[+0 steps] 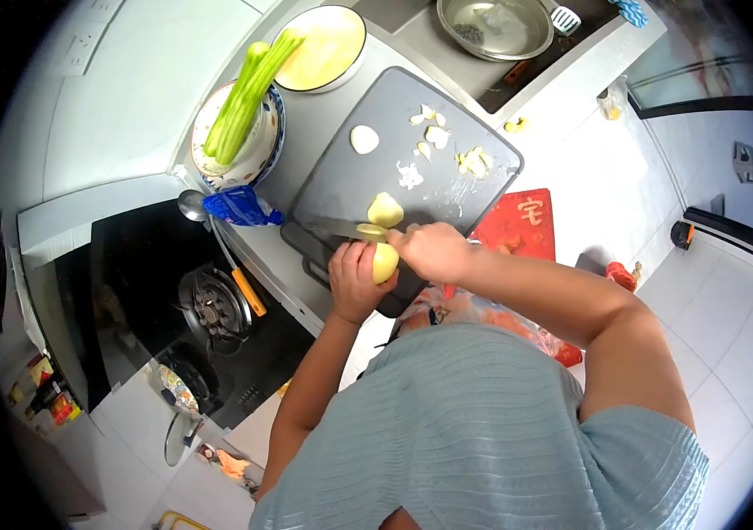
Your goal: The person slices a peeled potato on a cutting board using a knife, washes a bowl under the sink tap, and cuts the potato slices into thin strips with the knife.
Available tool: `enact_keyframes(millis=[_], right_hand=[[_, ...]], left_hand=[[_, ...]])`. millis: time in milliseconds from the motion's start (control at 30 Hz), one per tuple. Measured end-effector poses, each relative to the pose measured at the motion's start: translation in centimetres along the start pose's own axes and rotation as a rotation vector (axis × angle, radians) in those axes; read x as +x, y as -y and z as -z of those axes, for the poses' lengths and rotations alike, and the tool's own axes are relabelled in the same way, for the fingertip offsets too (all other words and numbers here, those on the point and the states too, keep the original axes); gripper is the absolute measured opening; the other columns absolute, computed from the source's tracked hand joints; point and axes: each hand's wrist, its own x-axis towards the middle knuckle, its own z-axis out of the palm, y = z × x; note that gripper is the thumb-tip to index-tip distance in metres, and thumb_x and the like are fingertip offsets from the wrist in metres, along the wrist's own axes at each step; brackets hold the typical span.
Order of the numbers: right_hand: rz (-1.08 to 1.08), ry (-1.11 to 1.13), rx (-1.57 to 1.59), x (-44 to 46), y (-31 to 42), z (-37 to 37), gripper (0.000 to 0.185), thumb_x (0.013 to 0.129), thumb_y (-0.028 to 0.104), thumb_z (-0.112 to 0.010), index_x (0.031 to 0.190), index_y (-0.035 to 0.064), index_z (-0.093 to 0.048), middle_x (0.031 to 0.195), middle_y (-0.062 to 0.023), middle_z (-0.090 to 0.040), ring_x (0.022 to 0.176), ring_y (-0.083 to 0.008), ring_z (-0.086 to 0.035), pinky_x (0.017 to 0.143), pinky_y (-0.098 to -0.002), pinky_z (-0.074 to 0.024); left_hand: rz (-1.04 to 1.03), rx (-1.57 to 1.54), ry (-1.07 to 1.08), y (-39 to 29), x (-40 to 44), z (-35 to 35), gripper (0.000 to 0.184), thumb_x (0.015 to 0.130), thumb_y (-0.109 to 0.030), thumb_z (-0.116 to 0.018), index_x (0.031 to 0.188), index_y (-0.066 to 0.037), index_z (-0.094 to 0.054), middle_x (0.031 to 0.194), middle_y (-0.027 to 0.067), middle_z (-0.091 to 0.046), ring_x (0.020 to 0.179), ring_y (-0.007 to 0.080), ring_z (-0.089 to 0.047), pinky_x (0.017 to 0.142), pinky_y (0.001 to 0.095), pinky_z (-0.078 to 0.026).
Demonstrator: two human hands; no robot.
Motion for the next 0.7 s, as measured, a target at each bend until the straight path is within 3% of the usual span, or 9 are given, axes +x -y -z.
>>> enact_keyframes(millis=[233,300,367,433,500,700], right_hand=[[-0.032,0.072,0.018,-4.7,3.1,5.0,0.033,0.081,0.012,-0.061,0.109,-0.0012,-0.05,0.08,-0.018,-0.062,0.068,-0.0353,-0.067,0.055,-0.043,-0.0548],[-0.061,0.099,-0.016,-5.7,3.1,5.0,0.031,0.082,0.013,-0.061,0.108,-0.0016,-0.051,0.079,-0.0176,-0.062,0.067,-0.0332,-0.068,0.053,-0.0428,-0.0546],[-0.04,0.067,-0.084,-6.5,2.9,4.5,0.041,0.081,0.012,-0.061,0.118,-0.0032,-0.049,0.077,-0.0167,-0.059,0.059,-0.0304,-0.064,0.046,-0.0415,-0.0509],[-0.046,0.073,-0.086,-6.7,3.1,4.5,0.041,0.082,0.011,-0.059,0.119,-0.0033,-0.049,0.078,-0.0174,-0.059,0.059,-0.0304,-0.064,0.045,-0.0414,-0.0506],[-0.05,0.077,-0.091,-6.8,3.4,4.6,0.041,0.083,0.009,-0.057,0.121,-0.0035,-0.048,0.078,-0.018,-0.059,0.058,-0.0303,-0.064,0.044,-0.0413,-0.0503],[-0.041,0.053,-0.126,-7.0,3.3,4.5,0.045,0.08,0.006,-0.058,0.123,-0.0037,-0.048,0.079,-0.018,-0.06,0.054,-0.0283,-0.063,0.043,-0.0388,-0.0497]], left_hand=[[0.026,0.025,0.011,0.5,-1.5,-1.2,0.051,0.074,-0.036,-0.075,0.113,-0.007,-0.06,0.111,0.0085,-0.054,0.108,0.03,-0.05,0.091,0.0421,-0.044],[-0.004,0.079,-0.024,0.4,-1.4,-1.1,0.057,0.065,-0.034,-0.08,0.111,-0.008,-0.06,0.112,0.0109,-0.053,0.1,0.0325,-0.052,0.088,0.0435,-0.043],[-0.006,0.076,-0.031,0.5,-1.5,-1.3,0.056,0.065,-0.035,-0.08,0.11,-0.008,-0.061,0.112,0.011,-0.053,0.1,0.0329,-0.052,0.088,0.0436,-0.043],[-0.007,0.075,-0.037,0.3,-1.5,-1.2,0.056,0.065,-0.037,-0.079,0.11,-0.008,-0.061,0.112,0.011,-0.053,0.1,0.0333,-0.051,0.088,0.0438,-0.043],[0.044,0.09,0.047,0.2,-1.3,-0.9,0.043,0.071,-0.037,-0.076,0.102,-0.01,-0.063,0.105,0.0072,-0.057,0.098,0.0286,-0.053,0.087,0.0417,-0.045],[0.028,0.067,-0.042,0.2,-1.0,-1.0,0.041,0.071,-0.036,-0.076,0.101,-0.011,-0.062,0.103,0.0063,-0.058,0.098,0.0287,-0.053,0.086,0.0417,-0.045]])
